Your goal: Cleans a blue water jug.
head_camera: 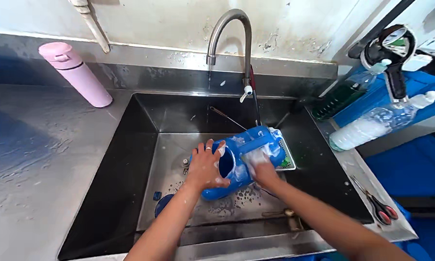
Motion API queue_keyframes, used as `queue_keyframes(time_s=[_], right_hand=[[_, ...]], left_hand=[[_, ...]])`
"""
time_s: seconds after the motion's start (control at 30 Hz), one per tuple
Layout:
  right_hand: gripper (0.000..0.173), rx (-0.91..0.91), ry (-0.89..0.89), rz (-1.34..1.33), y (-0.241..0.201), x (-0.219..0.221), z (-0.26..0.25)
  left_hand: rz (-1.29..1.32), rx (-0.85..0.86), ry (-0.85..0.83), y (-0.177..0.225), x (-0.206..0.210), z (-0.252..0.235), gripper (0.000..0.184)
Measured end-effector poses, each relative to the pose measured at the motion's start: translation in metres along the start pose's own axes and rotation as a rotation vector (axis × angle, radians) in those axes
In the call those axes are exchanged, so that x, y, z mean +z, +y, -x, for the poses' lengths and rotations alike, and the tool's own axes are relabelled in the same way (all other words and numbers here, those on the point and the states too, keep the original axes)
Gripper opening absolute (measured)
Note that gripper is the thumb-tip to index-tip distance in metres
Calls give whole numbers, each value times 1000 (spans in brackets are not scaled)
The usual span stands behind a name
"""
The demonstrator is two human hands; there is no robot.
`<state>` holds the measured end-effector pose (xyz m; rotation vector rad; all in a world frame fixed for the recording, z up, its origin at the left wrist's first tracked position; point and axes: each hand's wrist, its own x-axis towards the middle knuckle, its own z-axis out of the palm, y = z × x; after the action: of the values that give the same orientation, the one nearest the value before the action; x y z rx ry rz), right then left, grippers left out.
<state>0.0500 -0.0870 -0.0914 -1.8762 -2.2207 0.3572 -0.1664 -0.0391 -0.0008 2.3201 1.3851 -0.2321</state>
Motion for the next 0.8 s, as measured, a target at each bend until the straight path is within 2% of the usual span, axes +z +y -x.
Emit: queue_keyframes(time_s=[0.03, 0.07, 0.13, 0.17, 0.23, 0.3, 0.33, 0.37, 0.43, 0.47, 0.5, 0.53, 0.6, 0.67, 0.7, 0.73, 0.77, 0.8], right_hand=[[44, 12, -53, 12, -2, -6, -43], [45, -15, -3, 28, -1, 0, -85], [48, 9, 43, -32, -5, 9, -129], [45, -1, 40, -71, -6, 11, -117], [42, -52, -13, -131, 4, 11, -39], [35, -212, 113, -167, 22, 24, 35], [34, -269, 116, -181, 27, 23, 44], [34, -277, 29, -172, 26, 15, 30], [37, -234, -193, -102, 11, -10, -42], [35, -231, -191, -94, 4, -11, -81], [32, -243, -105, -112, 0, -2, -106], [33, -233, -38, -154, -2, 7, -108], [35, -140, 31, -232, -3, 14, -51], [23, -104, 139, -283, 1, 22, 36], [22, -85, 72, -347, 1, 19, 71], [25, -37, -88, -471, -1, 8, 90], [26, 9, -125, -613, -4, -4, 93], [26, 68, -41, -725, -7, -20, 81]], left_hand=[[-4, -24, -9, 1, 2, 0, 118], [7, -51, 0, 1, 6, 0, 116], [34, -127, 38, 1, 9, -3, 116], [20, -162, 40, 1, 7, -5, 118], [5, -194, 23, 2, 5, -8, 120], [-12, -159, 23, 2, 3, -8, 118], [-17, -126, 25, 1, 3, -6, 118], [-25, -93, 19, 0, 4, -4, 118], [-44, -60, -30, -2, 7, 1, 121], [-50, -68, -38, -2, 9, 2, 123], [-47, -89, -27, -1, 10, 1, 124], [-51, -112, -8, 0, 11, 2, 124], [-60, -128, 16, 1, 13, 5, 124], [-22, -141, 45, 3, 14, 7, 122], [15, -142, 82, 5, 16, 8, 119], [65, -134, 152, 8, 21, 8, 113], [124, -114, 253, 13, 28, 7, 101], [182, -113, 322, 23, 31, 3, 85]])
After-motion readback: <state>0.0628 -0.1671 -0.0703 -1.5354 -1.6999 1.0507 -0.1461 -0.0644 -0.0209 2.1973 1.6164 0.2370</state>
